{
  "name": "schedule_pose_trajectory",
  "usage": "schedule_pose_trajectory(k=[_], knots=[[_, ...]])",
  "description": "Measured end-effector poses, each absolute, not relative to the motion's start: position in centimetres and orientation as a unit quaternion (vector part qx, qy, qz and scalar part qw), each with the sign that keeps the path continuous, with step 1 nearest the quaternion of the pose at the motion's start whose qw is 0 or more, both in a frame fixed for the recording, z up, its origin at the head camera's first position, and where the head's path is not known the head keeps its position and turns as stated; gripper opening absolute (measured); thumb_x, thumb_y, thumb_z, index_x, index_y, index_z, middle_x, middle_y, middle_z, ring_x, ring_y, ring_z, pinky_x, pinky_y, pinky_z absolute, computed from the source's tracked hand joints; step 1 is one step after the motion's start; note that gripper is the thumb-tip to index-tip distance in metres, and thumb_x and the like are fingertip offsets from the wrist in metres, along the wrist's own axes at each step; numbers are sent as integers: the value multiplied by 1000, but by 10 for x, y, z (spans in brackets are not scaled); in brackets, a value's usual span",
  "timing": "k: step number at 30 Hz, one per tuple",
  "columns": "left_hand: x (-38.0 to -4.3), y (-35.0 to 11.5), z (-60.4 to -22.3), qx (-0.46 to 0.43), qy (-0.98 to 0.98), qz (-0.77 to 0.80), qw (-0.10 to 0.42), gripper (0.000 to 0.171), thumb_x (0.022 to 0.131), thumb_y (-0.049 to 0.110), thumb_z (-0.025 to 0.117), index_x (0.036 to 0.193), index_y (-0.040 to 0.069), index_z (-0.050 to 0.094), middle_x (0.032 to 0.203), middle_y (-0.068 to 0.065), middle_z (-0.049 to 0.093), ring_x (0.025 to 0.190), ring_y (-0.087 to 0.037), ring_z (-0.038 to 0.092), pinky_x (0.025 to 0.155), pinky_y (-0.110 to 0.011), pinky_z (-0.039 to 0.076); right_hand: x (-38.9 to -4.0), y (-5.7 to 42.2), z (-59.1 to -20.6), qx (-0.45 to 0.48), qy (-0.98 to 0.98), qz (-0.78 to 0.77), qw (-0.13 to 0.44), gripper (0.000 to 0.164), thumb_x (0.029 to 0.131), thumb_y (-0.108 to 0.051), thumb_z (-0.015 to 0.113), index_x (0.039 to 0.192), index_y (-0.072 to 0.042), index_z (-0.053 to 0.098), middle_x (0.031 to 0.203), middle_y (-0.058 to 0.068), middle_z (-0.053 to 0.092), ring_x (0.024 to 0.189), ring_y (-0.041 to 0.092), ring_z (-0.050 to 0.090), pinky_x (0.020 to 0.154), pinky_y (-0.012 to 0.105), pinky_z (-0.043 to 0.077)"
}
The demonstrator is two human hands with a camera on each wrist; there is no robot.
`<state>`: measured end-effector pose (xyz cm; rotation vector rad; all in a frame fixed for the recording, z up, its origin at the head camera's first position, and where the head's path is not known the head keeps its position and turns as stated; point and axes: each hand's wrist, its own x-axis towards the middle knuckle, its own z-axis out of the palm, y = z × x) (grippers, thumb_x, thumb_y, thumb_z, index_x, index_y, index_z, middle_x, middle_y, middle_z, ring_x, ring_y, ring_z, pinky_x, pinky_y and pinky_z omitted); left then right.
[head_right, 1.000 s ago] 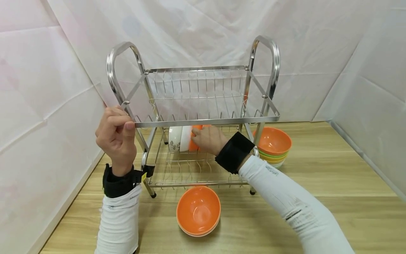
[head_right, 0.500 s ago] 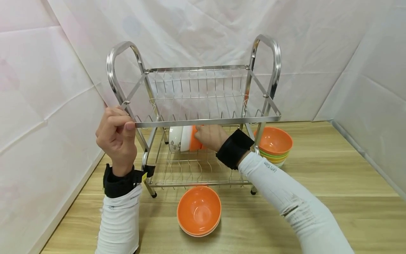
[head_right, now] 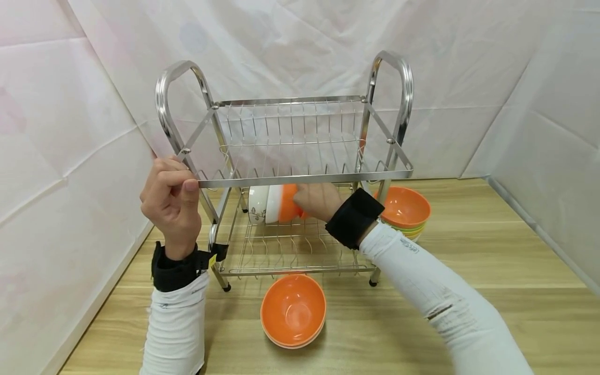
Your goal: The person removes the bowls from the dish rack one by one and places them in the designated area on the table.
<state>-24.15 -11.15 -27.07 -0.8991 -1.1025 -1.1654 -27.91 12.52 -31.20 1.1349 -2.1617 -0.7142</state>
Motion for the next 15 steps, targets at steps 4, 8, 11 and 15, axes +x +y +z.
schedule_pose_trajectory(k=[4, 8, 11, 15], knots=[[-242, -112, -270, -387, -478, -503, 607, 47, 94, 35, 62, 65, -1, 52, 59, -10, 33, 55, -24, 29, 60, -26, 21, -276, 127, -307, 413, -806, -303, 296, 16, 73, 9, 67, 68, -6, 69, 82, 11, 60, 76, 23, 48, 78, 40, 42], [-241, -111, -270, -386, -478, -504, 608, 48, 94, 36, 61, 65, -1, 51, 60, -11, 33, 55, -24, 28, 60, -27, 21, -273, 129, -303, 397, -804, -321, 304, 17, 70, 11, 64, 66, -4, 67, 85, 12, 59, 81, 25, 45, 85, 45, 37], [-240, -111, -269, -385, -477, -504, 608, 49, 94, 36, 61, 65, -1, 50, 60, -10, 33, 55, -24, 28, 60, -27, 21, -266, 132, -300, 384, -803, -338, 306, 16, 69, 13, 64, 69, -3, 67, 83, 11, 55, 80, 25, 43, 84, 44, 37], [-240, -110, -268, -385, -477, -504, 609, 49, 94, 36, 61, 65, -1, 50, 60, -11, 32, 55, -24, 28, 60, -27, 21, -251, 141, -295, 394, -841, -261, 261, 18, 71, 16, 67, 76, -1, 64, 77, 9, 50, 69, 21, 42, 65, 34, 43]])
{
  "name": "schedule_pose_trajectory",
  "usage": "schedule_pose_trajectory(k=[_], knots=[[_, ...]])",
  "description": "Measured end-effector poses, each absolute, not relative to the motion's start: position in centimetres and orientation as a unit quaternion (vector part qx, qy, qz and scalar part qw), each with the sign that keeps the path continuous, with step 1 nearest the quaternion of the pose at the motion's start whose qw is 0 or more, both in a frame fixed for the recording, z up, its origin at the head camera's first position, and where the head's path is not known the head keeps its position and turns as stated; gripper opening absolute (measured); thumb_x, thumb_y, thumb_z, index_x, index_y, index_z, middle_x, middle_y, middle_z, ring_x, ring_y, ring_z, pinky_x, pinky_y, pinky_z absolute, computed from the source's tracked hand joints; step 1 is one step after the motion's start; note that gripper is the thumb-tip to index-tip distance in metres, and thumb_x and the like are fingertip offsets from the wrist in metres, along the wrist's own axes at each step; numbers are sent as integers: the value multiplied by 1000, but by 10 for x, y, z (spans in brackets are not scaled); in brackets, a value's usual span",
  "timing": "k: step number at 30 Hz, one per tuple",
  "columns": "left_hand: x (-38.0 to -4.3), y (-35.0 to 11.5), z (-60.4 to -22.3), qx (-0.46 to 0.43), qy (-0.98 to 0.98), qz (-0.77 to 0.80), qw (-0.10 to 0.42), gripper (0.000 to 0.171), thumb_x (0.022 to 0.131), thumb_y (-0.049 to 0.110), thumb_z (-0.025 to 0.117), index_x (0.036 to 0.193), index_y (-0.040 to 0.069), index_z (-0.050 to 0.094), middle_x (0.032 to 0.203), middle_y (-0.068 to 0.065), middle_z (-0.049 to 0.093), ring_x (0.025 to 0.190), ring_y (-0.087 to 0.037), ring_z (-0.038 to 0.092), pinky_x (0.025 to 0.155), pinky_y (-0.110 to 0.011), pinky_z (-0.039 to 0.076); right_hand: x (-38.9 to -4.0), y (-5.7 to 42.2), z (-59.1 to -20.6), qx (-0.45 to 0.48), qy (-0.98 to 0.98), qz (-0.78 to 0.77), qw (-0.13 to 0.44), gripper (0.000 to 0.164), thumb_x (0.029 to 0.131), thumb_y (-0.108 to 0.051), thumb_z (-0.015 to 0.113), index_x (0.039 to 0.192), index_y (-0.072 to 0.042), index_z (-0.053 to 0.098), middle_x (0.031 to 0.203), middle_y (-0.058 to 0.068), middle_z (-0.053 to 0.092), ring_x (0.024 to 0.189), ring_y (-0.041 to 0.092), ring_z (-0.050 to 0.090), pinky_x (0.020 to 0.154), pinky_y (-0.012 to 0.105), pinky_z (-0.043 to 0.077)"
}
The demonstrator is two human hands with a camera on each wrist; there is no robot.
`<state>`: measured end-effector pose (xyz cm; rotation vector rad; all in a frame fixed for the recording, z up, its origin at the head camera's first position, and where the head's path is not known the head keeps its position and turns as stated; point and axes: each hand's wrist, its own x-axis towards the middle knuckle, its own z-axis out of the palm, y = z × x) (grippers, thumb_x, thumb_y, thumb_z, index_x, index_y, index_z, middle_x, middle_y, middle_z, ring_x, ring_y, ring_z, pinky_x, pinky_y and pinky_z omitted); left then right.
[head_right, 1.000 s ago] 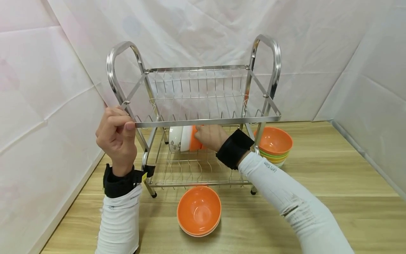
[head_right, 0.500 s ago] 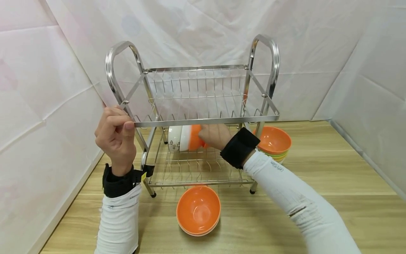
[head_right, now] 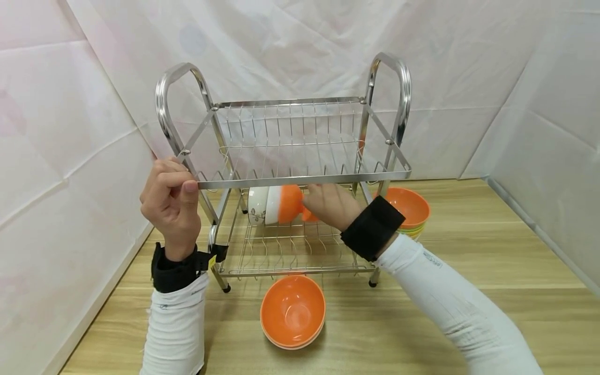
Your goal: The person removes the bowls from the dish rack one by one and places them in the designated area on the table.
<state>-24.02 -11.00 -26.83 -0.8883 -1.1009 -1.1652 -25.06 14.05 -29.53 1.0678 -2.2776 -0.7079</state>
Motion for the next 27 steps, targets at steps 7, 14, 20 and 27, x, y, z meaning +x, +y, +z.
schedule_pose_trajectory(k=[7, 14, 20, 27], knots=[[-241, -112, -270, -388, -478, -503, 606, 48, 94, 36, 61, 65, -1, 51, 60, -10, 34, 56, -24, 29, 60, -27, 22, -224, 152, -290, 398, -883, -153, 197, 21, 76, 16, 68, 83, -1, 59, 74, 10, 46, 53, 18, 39, 41, 26, 35], [-242, -113, -273, -386, -475, -504, 610, 48, 94, 35, 62, 65, -1, 51, 60, -10, 34, 55, -23, 29, 60, -26, 22, -206, 151, -285, 397, -885, -152, 189, 21, 78, 4, 75, 75, -3, 55, 66, 5, 41, 44, 17, 38, 40, 25, 33], [-242, -112, -273, -388, -473, -507, 607, 47, 93, 35, 63, 65, -1, 51, 60, -9, 34, 56, -23, 30, 61, -26, 23, -184, 153, -281, 391, -903, -101, 149, 27, 79, -17, 78, 78, -6, 53, 66, 0, 37, 46, 15, 34, 44, 23, 35], [-242, -112, -271, -387, -476, -505, 607, 48, 94, 36, 62, 65, -1, 50, 60, -10, 33, 56, -24, 30, 61, -27, 23, -156, 154, -282, 442, -889, -22, 115, 24, 88, -22, 69, 82, -10, 50, 71, -5, 33, 51, 9, 29, 47, 20, 28]])
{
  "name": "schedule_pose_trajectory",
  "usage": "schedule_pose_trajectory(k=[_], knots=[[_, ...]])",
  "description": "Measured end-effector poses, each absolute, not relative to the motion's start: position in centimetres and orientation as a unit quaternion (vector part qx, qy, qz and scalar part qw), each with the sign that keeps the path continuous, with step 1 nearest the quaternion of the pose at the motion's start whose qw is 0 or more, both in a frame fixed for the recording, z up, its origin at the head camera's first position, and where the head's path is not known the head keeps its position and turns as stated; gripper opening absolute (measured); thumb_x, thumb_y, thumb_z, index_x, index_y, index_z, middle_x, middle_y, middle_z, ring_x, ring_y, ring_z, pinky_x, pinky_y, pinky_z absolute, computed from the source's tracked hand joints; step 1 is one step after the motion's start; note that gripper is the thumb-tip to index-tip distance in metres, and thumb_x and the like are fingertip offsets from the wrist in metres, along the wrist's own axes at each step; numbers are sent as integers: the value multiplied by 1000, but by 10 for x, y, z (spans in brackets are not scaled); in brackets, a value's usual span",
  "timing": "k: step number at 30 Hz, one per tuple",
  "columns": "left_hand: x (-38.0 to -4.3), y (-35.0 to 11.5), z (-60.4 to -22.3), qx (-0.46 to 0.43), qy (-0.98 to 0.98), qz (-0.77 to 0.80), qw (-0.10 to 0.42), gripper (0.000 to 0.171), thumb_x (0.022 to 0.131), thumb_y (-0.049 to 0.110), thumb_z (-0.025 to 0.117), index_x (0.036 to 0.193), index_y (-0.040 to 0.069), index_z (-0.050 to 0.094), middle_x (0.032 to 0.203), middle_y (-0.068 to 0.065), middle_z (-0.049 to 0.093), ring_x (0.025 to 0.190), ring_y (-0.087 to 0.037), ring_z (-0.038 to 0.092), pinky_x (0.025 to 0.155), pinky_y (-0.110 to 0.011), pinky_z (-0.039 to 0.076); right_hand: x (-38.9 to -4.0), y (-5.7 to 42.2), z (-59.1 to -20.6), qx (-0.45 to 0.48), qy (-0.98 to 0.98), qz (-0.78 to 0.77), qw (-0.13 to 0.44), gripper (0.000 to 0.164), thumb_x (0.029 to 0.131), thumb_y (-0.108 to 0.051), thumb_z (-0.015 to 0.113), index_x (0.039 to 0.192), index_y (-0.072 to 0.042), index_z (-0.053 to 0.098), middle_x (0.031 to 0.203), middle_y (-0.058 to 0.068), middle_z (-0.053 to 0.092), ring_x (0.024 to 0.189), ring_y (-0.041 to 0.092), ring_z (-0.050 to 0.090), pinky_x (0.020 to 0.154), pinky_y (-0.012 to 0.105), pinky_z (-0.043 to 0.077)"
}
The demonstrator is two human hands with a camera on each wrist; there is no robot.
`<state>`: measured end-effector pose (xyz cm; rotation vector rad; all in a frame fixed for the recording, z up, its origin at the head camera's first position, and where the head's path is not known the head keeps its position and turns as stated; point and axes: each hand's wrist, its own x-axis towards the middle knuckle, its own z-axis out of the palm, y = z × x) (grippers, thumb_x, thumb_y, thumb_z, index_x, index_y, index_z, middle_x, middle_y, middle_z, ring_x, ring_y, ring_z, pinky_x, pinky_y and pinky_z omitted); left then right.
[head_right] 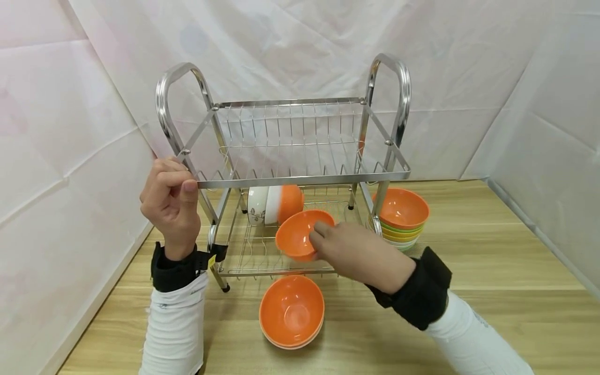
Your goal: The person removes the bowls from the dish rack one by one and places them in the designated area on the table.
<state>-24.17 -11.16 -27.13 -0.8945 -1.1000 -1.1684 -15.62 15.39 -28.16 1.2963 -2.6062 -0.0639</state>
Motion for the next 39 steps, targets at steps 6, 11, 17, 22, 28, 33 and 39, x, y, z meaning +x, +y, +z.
schedule_pose_trajectory(k=[6, 11, 17, 22, 28, 33, 39], knots=[[-240, -110, -270, -384, -476, -507, 607, 49, 94, 36, 61, 65, -1, 49, 60, -10, 33, 56, -24, 30, 61, -26, 22, -134, 152, -289, 508, -848, 20, 149, 26, 99, -32, 51, 84, -11, 48, 73, -7, 32, 53, 4, 27, 46, 15, 24], [-240, -111, -269, -384, -476, -507, 607, 49, 94, 36, 61, 65, -1, 49, 60, -11, 34, 56, -24, 29, 61, -27, 22, -119, 149, -295, 555, -818, 30, 147, 22, 99, -30, 51, 86, -13, 48, 77, -7, 33, 58, 2, 30, 49, 12, 25], [-240, -111, -270, -386, -477, -508, 604, 49, 94, 36, 61, 65, -1, 50, 60, -11, 34, 56, -24, 29, 61, -27, 22, -109, 147, -305, 573, -805, 11, 149, 20, 94, -27, 63, 86, -14, 49, 77, -8, 34, 60, 4, 31, 50, 13, 23], [-241, -111, -270, -388, -477, -507, 604, 48, 94, 36, 61, 65, -1, 50, 60, -10, 34, 56, -24, 29, 60, -27, 22, -105, 146, -310, 572, -808, -16, 136, 22, 86, -21, 72, 87, -15, 51, 78, -8, 37, 61, 4, 33, 48, 13, 22], [-242, -113, -271, -391, -476, -507, 603, 47, 94, 35, 62, 65, -1, 51, 61, -10, 35, 56, -24, 30, 61, -26, 23, -105, 147, -318, 577, -810, -14, 105, 19, 93, -31, 63, 88, -16, 53, 79, -9, 38, 62, 3, 32, 50, 12, 21], [-242, -113, -272, -390, -476, -507, 603, 47, 94, 35, 63, 65, -1, 52, 61, -10, 36, 56, -24, 31, 61, -26, 24, -106, 147, -324, 578, -812, -14, 87, 18, 92, -30, 64, 87, -17, 53, 78, -9, 36, 60, 1, 30, 48, 12, 17], [-242, -113, -272, -390, -476, -508, 603, 47, 94, 35, 63, 65, -1, 52, 60, -10, 36, 56, -24, 31, 61, -26, 24, -107, 148, -330, 570, -819, -20, 56, 16, 89, -26, 68, 88, -18, 54, 79, -10, 38, 59, 1, 31, 47, 12, 21]])
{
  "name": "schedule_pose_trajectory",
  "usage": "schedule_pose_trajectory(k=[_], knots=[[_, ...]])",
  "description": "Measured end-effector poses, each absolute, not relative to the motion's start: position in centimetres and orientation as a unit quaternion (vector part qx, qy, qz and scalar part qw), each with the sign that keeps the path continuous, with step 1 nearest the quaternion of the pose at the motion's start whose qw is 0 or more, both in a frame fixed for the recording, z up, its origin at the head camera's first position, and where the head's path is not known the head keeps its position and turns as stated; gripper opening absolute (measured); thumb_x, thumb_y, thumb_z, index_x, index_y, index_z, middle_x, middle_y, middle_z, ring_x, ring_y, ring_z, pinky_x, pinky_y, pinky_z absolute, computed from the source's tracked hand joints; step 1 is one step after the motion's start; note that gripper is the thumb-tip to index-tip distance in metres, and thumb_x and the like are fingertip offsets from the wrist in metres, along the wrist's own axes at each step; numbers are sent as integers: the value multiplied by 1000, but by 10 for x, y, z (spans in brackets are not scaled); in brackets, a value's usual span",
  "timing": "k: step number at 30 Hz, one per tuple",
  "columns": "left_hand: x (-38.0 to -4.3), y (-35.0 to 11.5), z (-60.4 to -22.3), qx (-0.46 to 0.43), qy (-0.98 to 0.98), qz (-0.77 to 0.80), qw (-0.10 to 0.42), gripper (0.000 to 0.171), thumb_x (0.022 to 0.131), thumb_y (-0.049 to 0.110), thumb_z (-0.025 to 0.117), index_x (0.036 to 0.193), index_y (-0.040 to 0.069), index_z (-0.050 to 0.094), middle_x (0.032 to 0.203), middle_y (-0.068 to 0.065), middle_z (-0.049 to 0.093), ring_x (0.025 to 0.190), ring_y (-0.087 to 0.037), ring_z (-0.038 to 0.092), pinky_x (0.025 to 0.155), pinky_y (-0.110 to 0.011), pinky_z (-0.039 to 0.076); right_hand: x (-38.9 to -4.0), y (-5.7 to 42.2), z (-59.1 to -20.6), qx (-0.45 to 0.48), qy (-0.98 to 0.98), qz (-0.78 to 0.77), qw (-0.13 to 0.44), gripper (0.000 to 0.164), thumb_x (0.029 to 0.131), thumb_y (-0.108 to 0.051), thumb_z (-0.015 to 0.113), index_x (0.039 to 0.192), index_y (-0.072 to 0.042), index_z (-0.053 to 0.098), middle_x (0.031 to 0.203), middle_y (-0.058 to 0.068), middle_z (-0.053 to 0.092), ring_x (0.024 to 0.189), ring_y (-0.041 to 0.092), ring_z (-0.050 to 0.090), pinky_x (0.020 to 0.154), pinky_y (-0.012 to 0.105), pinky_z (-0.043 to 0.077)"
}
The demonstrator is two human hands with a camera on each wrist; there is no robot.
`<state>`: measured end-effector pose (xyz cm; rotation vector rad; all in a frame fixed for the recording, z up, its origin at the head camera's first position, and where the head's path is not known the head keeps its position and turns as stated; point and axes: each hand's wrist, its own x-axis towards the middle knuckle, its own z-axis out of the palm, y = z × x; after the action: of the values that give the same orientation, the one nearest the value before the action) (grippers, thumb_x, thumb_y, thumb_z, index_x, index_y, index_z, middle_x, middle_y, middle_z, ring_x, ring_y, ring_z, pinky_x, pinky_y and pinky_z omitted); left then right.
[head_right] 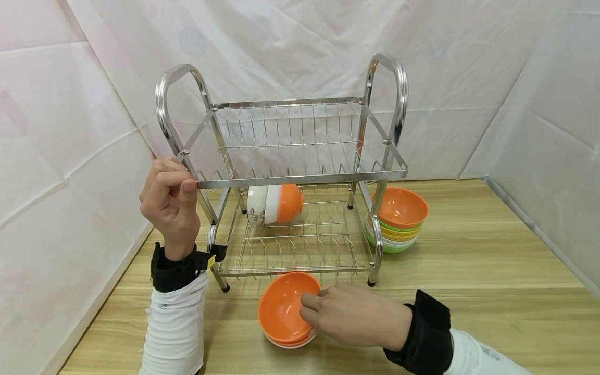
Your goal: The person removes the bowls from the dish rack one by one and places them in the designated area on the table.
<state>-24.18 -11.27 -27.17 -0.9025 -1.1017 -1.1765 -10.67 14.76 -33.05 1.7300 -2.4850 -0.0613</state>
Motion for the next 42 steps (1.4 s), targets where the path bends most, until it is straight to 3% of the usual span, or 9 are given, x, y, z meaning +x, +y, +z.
schedule_pose_trajectory(k=[12, 16, 22, 25, 30, 37, 42], knots=[[-242, -113, -271, -390, -477, -508, 602, 47, 93, 35, 63, 65, -1, 52, 61, -10, 35, 57, -24, 31, 61, -26, 23, -108, 148, -338, 567, -823, -8, 44, 16, 88, -27, 70, 86, -19, 56, 79, -11, 39, 58, 1, 32, 49, 12, 25], [-242, -113, -271, -389, -478, -507, 602, 47, 93, 35, 63, 65, -1, 52, 60, -10, 35, 57, -24, 32, 61, -26, 23, -109, 147, -336, 569, -821, 9, 46, 18, 92, -36, 64, 87, -19, 58, 80, -11, 39, 59, 0, 31, 49, 11, 23], [-241, -113, -270, -387, -479, -508, 601, 47, 93, 36, 63, 65, -1, 52, 61, -10, 36, 56, -24, 32, 61, -26, 23, -118, 139, -320, 570, -812, -11, 126, 23, 92, -39, 64, 89, -17, 58, 83, -7, 45, 62, 5, 39, 50, 14, 30], [-241, -113, -271, -387, -479, -509, 601, 47, 93, 36, 62, 65, -1, 52, 61, -10, 35, 56, -24, 31, 61, -26, 23, -129, 133, -310, 553, -819, -35, 148, 23, 90, -37, 66, 90, -15, 59, 84, -5, 48, 64, 8, 45, 50, 18, 38], [-241, -113, -272, -387, -480, -506, 603, 47, 94, 36, 62, 65, 0, 52, 60, -10, 35, 57, -24, 31, 61, -26, 23, -158, 122, -300, 516, -846, -62, 118, 25, 90, -35, 68, 98, -12, 60, 93, -1, 53, 70, 12, 51, 57, 23, 48], [-240, -113, -272, -386, -484, -501, 605, 47, 94, 36, 62, 65, 0, 52, 60, -10, 36, 57, -24, 32, 63, -26, 25, -204, 108, -300, 479, -855, -114, 165, 39, 85, -34, 74, 108, -7, 58, 103, 7, 51, 61, 15, 49, 47, 23, 45], [-240, -113, -271, -384, -486, -498, 607, 47, 94, 37, 61, 65, 0, 52, 60, -9, 36, 57, -24, 32, 62, -26, 25, -233, 103, -303, 482, -840, -132, 212, 32, 82, -21, 77, 99, -4, 56, 95, 8, 47, 50, 13, 40, 42, 22, 41]])
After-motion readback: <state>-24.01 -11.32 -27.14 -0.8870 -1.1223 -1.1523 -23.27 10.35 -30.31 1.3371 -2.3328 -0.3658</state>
